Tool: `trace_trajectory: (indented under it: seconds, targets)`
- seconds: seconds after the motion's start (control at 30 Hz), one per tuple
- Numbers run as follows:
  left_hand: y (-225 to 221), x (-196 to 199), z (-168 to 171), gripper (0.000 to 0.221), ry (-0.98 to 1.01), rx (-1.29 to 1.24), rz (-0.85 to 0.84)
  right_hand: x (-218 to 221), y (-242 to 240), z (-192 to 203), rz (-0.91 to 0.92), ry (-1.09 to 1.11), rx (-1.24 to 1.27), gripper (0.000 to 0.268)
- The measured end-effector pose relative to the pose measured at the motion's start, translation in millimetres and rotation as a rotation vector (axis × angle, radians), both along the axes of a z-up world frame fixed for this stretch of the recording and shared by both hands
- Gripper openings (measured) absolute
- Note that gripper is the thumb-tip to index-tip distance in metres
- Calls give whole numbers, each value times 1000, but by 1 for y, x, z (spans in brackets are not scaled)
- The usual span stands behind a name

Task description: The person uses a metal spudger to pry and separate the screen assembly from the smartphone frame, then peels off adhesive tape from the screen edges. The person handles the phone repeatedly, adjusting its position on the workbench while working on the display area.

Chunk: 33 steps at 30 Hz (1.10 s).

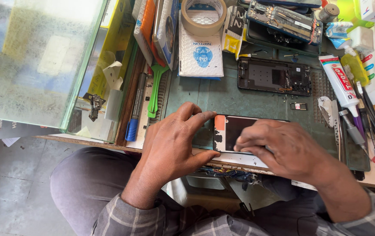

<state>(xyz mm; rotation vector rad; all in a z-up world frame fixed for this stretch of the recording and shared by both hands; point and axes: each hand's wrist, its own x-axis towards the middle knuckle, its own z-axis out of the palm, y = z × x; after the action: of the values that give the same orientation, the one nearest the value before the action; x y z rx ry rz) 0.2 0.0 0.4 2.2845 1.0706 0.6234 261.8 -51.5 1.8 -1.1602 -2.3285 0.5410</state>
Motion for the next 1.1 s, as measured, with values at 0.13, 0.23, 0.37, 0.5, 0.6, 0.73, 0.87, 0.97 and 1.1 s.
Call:
trace_trajectory:
  seconds: [0.13, 0.23, 0.37, 0.5, 0.6, 0.73, 0.87, 0.97, 1.1]
  targets:
    - [0, 2, 0, 72, -12, 14, 13, 15, -7, 3, 0, 8, -36, 34]
    - [2, 5, 0, 71, 3, 16, 18, 28, -12, 7, -26, -21, -65, 34]
    - [1, 7, 3, 71, 32, 17, 28, 47, -18, 10, -32, -45, -46, 36]
    - [1, 9, 5, 73, 62, 1, 26, 63, -26, 13, -38, -55, -6, 32]
    - [1, 10, 8, 75, 68, 30, 21, 73, -32, 16, -84, -96, -22, 30]
    - [2, 14, 10, 79, 138, -33, 45, 88, -40, 16, -132, -134, -11, 28]
    - [3, 14, 8, 77, 137, -23, 48, 96, -44, 11, -183, -196, -17, 27]
    - [2, 14, 8, 77, 137, -23, 39, 95, -43, 11, -203, -181, -25, 24]
    - [2, 14, 11, 88, 137, -38, 37, 91, -43, 14, -204, -186, -26, 21]
